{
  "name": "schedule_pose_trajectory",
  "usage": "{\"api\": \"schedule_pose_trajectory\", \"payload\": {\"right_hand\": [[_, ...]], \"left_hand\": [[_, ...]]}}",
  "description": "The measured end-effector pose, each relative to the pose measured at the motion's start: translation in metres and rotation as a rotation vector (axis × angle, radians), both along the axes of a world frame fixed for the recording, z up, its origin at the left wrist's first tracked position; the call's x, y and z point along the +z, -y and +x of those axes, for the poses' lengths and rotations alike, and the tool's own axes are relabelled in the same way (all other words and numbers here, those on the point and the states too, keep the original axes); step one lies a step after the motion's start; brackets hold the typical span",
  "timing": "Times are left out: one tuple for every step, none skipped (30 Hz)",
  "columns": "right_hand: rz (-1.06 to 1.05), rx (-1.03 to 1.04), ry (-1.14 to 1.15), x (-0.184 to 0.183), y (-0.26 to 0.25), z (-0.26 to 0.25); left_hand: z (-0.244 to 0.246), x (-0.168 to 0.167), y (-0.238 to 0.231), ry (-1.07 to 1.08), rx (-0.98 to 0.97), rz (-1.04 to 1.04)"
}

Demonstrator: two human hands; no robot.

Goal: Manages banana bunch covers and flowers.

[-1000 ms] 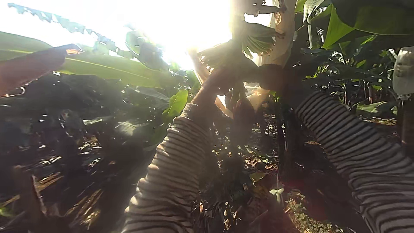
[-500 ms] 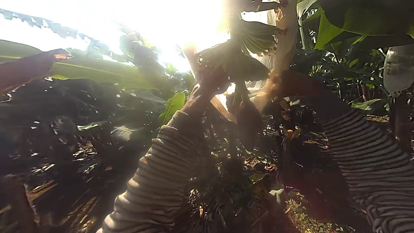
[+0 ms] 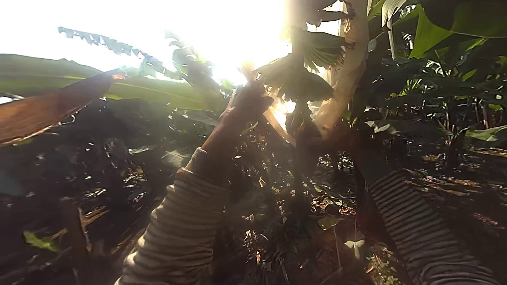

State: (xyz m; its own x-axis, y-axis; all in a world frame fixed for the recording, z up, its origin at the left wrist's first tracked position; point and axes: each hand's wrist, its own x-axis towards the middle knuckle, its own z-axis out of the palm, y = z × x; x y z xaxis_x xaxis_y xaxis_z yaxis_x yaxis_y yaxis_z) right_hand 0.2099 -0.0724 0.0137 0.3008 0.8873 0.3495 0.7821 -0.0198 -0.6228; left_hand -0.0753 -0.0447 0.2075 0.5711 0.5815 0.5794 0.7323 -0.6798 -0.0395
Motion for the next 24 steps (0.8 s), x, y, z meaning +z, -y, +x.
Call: {"api": "schedule_pose_trajectory", "payload": {"right_hand": [[0.029,-0.004,-0.025,-0.008,-0.009,-0.008],[0.055,-0.024,-0.042,-0.015,-0.018,-0.015],[0.089,-0.053,-0.051,-0.021,-0.026,-0.023],[0.126,-0.086,-0.054,-0.025,-0.033,-0.031],[0.161,-0.111,-0.063,-0.027,-0.039,-0.039],[0.192,-0.117,-0.076,-0.029,-0.045,-0.046],[0.209,-0.108,-0.097,-0.030,-0.049,-0.052],[0.224,-0.094,-0.123,-0.030,-0.052,-0.057],[0.253,-0.081,-0.155,-0.033,-0.055,-0.059],[0.287,-0.080,-0.177,-0.037,-0.059,-0.060],[0.317,-0.089,-0.190,-0.040,-0.063,-0.059],[0.336,-0.096,-0.190,-0.043,-0.064,-0.058],[0.344,-0.092,-0.181,-0.044,-0.064,-0.057],[0.345,-0.075,-0.172,-0.045,-0.060,-0.057],[0.343,-0.051,-0.171,-0.046,-0.057,-0.057],[0.343,-0.028,-0.173,-0.047,-0.053,-0.056],[0.344,-0.002,-0.187,-0.048,-0.047,-0.056],[0.341,0.024,-0.201,-0.049,-0.039,-0.057],[0.333,0.048,-0.207,-0.049,-0.030,-0.058],[0.318,0.067,-0.212,-0.049,-0.019,-0.058],[0.307,0.090,-0.215,-0.049,-0.006,-0.056],[0.303,0.113,-0.211,-0.048,0.007,-0.054],[0.310,0.136,-0.208,-0.047,0.019,-0.050],[0.313,0.157,-0.211,-0.045,0.032,-0.047]], "left_hand": [[0.009,0.004,0.003,0.020,0.005,-0.023],[0.020,0.005,0.003,0.033,0.040,-0.106],[0.031,0.001,-0.002,0.064,0.072,-0.217],[0.043,-0.005,-0.010,0.132,0.082,-0.345],[0.052,-0.012,-0.021,0.232,0.048,-0.447],[0.059,-0.019,-0.029,0.333,-0.011,-0.529],[0.062,-0.024,-0.034,0.422,-0.077,-0.579],[0.063,-0.030,-0.038,0.473,-0.130,-0.581],[0.061,-0.034,-0.041,0.464,-0.160,-0.540],[0.055,-0.037,-0.045,0.378,-0.167,-0.457],[0.046,-0.037,-0.046,0.248,-0.149,-0.350],[0.037,-0.034,-0.044,0.134,-0.115,-0.232],[0.027,-0.030,-0.037,0.068,-0.078,-0.114],[0.017,-0.025,-0.029,0.072,-0.059,0.023],[0.011,-0.017,-0.021,0.129,-0.057,0.161],[0.009,-0.006,-0.013,0.223,-0.101,0.266],[0.011,0.006,-0.010,0.319,-0.197,0.322],[0.014,0.017,-0.016,0.384,-0.304,0.312],[0.016,0.028,-0.028,0.402,-0.368,0.248],[0.016,0.036,-0.043,0.378,-0.375,0.176],[0.015,0.043,-0.054,0.322,-0.319,0.108],[0.014,0.048,-0.059,0.241,-0.233,0.054],[0.014,0.052,-0.058,0.140,-0.142,0.013],[0.016,0.055,-0.054,0.031,-0.068,-0.019]]}}
